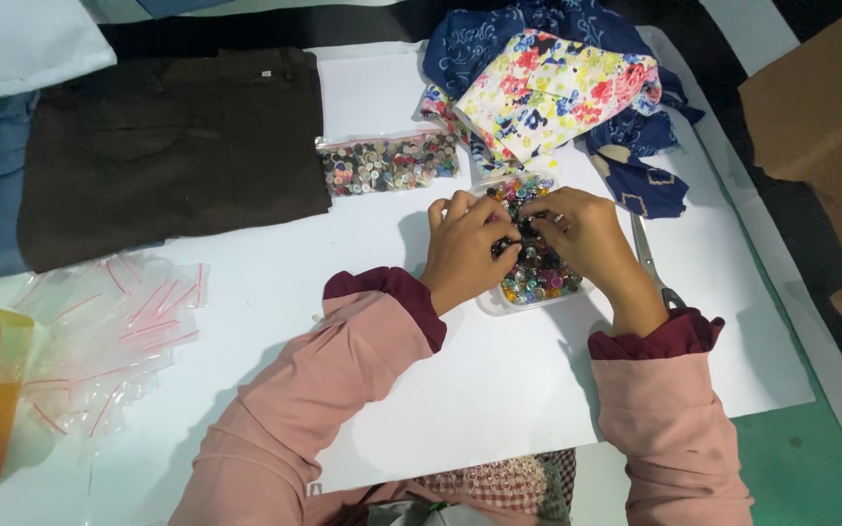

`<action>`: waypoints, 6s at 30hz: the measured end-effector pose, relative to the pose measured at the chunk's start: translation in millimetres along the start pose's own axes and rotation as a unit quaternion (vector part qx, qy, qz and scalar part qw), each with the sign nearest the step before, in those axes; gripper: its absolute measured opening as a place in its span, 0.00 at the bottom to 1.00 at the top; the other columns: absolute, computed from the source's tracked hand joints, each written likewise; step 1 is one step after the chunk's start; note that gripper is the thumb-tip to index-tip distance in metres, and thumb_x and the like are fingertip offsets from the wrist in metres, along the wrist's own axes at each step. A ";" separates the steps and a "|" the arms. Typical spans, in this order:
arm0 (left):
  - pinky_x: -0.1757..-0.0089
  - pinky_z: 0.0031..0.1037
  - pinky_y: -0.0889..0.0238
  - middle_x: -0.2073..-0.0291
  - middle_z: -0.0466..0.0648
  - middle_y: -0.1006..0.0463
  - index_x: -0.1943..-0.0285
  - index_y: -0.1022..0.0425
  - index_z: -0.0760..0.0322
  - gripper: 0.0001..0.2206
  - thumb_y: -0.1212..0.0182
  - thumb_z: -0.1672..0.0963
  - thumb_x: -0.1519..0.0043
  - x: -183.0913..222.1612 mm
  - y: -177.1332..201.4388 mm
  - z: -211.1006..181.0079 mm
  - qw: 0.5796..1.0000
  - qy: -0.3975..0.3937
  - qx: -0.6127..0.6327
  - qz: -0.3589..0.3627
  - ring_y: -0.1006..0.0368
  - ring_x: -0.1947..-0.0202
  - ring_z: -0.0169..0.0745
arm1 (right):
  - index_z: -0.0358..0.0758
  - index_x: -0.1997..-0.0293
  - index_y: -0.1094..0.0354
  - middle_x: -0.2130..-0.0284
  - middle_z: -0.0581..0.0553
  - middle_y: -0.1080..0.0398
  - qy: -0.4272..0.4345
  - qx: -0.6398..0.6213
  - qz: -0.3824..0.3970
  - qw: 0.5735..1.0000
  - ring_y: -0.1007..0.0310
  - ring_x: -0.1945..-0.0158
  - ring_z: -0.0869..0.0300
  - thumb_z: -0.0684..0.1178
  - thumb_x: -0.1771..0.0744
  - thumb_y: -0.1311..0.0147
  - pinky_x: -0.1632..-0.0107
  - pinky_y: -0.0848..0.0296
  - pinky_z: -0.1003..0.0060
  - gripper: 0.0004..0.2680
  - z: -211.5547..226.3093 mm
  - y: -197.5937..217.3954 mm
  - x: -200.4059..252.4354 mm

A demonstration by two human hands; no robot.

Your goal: The person sorts various buttons by hand, picking them from a container and placing them into organized groups on a white table; they move plastic bags and fabric aside to clear space.

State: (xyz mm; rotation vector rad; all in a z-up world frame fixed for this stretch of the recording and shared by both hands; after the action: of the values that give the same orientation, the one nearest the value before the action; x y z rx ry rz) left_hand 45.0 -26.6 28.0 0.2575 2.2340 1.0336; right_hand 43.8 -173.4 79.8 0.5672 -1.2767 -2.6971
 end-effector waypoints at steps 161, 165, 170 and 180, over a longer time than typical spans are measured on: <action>0.51 0.42 0.48 0.64 0.36 0.28 0.69 0.23 0.52 0.06 0.30 0.55 0.41 97.9 146.4 75.7 0.958 0.113 -0.155 -0.212 0.35 0.52 0.40 | 0.42 0.60 0.23 0.72 0.44 0.26 0.013 -0.094 -0.026 0.995 0.24 0.69 0.56 0.40 0.37 0.34 0.65 0.24 0.65 0.05 83.8 -143.8 -31.3; 0.52 0.41 0.50 0.63 0.33 0.28 0.66 0.25 0.47 0.05 0.31 0.53 0.41 93.0 144.5 31.7 0.943 -0.037 -0.185 -0.273 0.36 0.54 0.39 | 0.44 0.57 0.22 0.70 0.42 0.24 0.036 -0.094 -0.077 0.992 0.23 0.67 0.51 0.40 0.36 0.34 0.62 0.24 0.60 0.06 78.4 -82.0 -27.0; 0.51 0.44 0.50 0.63 0.34 0.27 0.64 0.25 0.47 0.05 0.31 0.54 0.43 83.6 120.4 5.9 0.948 -0.095 -0.175 -0.250 0.34 0.54 0.40 | 0.44 0.57 0.21 0.70 0.41 0.24 -0.030 0.002 -0.091 0.995 0.23 0.65 0.44 0.38 0.36 0.34 0.59 0.25 0.55 0.07 19.3 -15.6 -5.7; 0.52 0.45 0.51 0.65 0.46 0.26 0.54 0.20 0.59 0.07 0.38 0.58 0.40 35.8 44.2 -33.8 0.968 -0.085 -0.142 -0.188 0.34 0.57 0.45 | 0.48 0.55 0.19 0.70 0.40 0.26 -0.131 0.074 -0.052 0.987 0.23 0.60 0.41 0.43 0.36 0.34 0.55 0.25 0.47 0.08 -36.0 -22.9 6.6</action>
State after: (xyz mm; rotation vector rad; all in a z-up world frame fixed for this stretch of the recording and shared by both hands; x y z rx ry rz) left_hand -8.0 -2.4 59.4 -0.1913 1.8578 1.0590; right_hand 52.7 -186.4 39.6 0.3084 -1.5635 -2.8540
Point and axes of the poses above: each hand's wrist, its own x-axis away from the middle knuckle, its own y-axis out of the back of the hand, z = x × y, the point moved 6 cm from there along -x, towards the middle knuckle
